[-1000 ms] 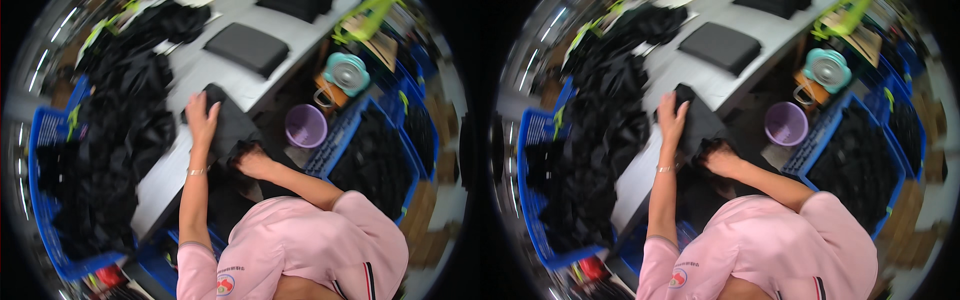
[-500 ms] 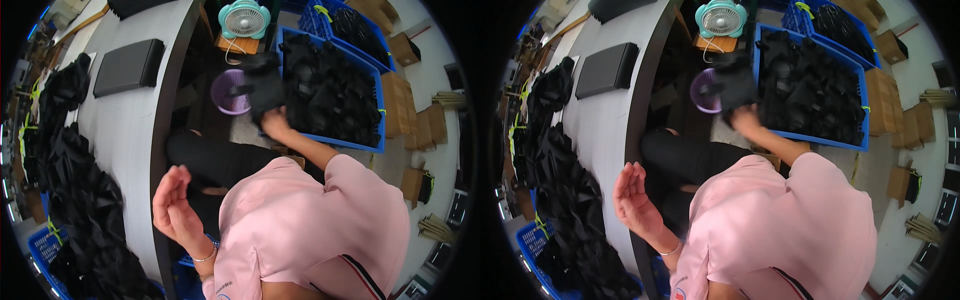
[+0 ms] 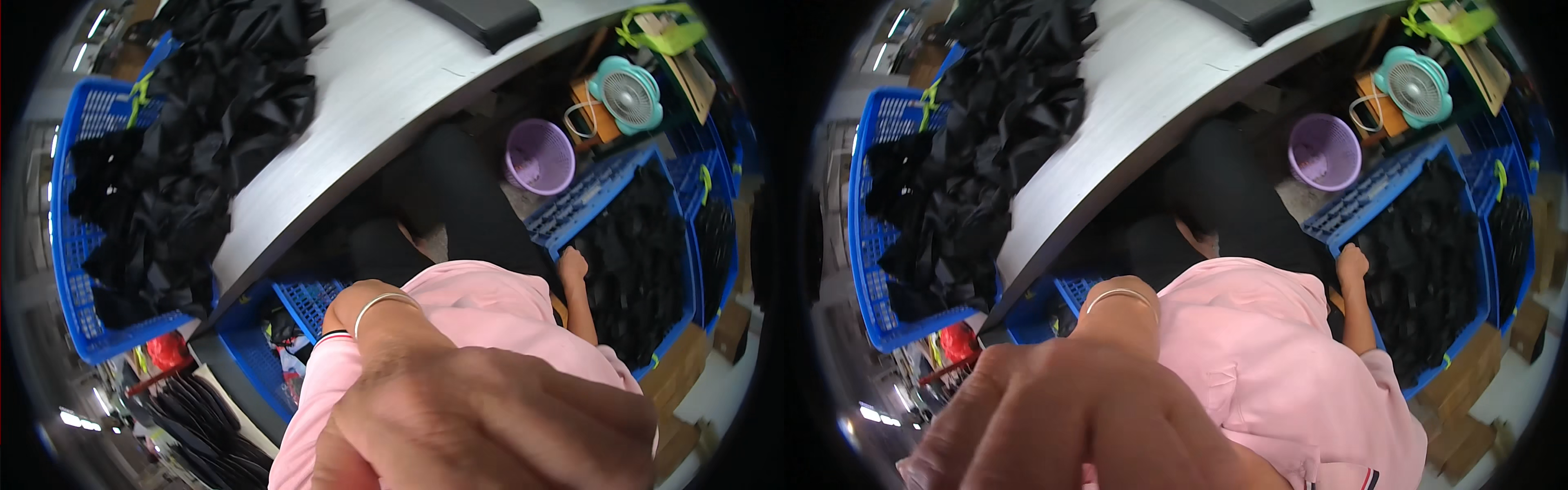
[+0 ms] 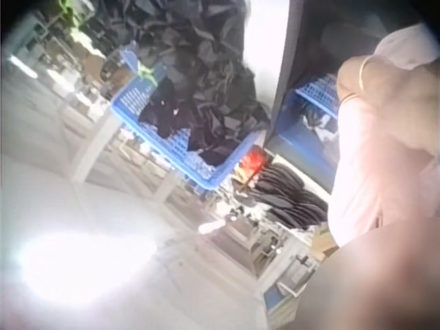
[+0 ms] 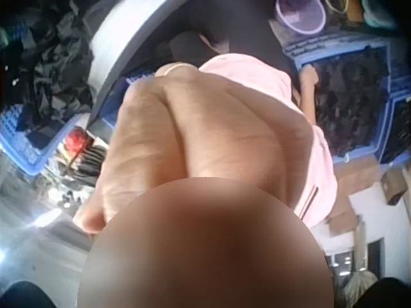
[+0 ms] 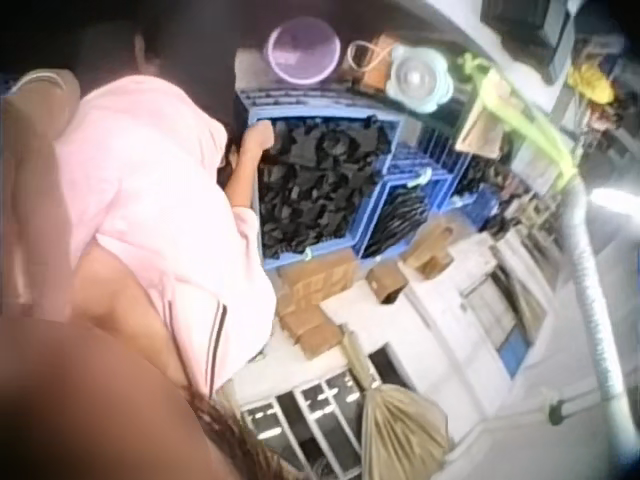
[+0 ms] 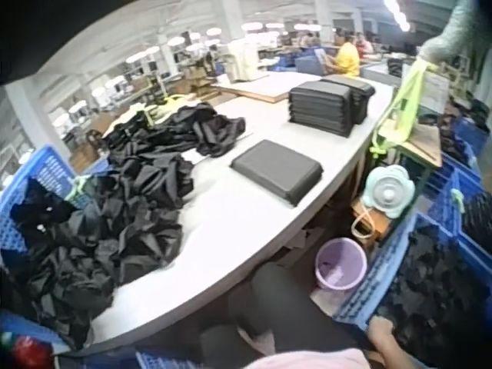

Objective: The recorder is folding and packing black fabric items into protective sleeves at a garment or sports equipment factory.

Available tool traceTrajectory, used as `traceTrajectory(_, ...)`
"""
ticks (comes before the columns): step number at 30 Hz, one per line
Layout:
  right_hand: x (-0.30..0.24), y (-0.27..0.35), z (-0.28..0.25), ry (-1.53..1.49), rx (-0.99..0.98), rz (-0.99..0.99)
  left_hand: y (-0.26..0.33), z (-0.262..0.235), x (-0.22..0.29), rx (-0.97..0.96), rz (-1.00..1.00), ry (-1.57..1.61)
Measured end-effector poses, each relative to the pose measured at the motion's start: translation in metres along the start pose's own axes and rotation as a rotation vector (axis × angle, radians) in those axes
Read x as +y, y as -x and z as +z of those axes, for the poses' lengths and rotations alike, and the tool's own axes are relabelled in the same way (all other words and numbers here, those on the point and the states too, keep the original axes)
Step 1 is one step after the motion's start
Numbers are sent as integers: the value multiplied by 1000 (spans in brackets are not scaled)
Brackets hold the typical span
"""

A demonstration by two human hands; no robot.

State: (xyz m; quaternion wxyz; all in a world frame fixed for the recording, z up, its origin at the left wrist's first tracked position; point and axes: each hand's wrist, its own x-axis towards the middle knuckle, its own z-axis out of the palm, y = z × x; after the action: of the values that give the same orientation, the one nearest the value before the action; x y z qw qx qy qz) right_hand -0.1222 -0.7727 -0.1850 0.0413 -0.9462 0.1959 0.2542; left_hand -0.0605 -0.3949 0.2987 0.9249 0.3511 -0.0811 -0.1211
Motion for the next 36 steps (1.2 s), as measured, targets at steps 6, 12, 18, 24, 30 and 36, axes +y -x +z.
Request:
traceTrajectory(6, -82, 13, -82, -71, 84, -231, -3, 3, 0, -46, 97, 146)
traceTrajectory(12, -145, 39, -124, -122, 298, -494, -62, -183, -42, 458, 763, -1221)
traceTrajectory(18, -203, 57, -143, 4, 479, -675, -70, -354, 2, 1514, 803, -1090)
traceTrajectory(24, -285, 84, -198, -337, 573, -1099, -63, -385, -5, 1290, 793, -905)
traceTrajectory(30, -365, 131, -255, -565, 692, -1627, -31, -279, -17, 824, 725, -1417)
traceTrajectory(36, -392, 92, -212, -573, 664, -1600, 5, -200, -44, 375, 538, -1324)
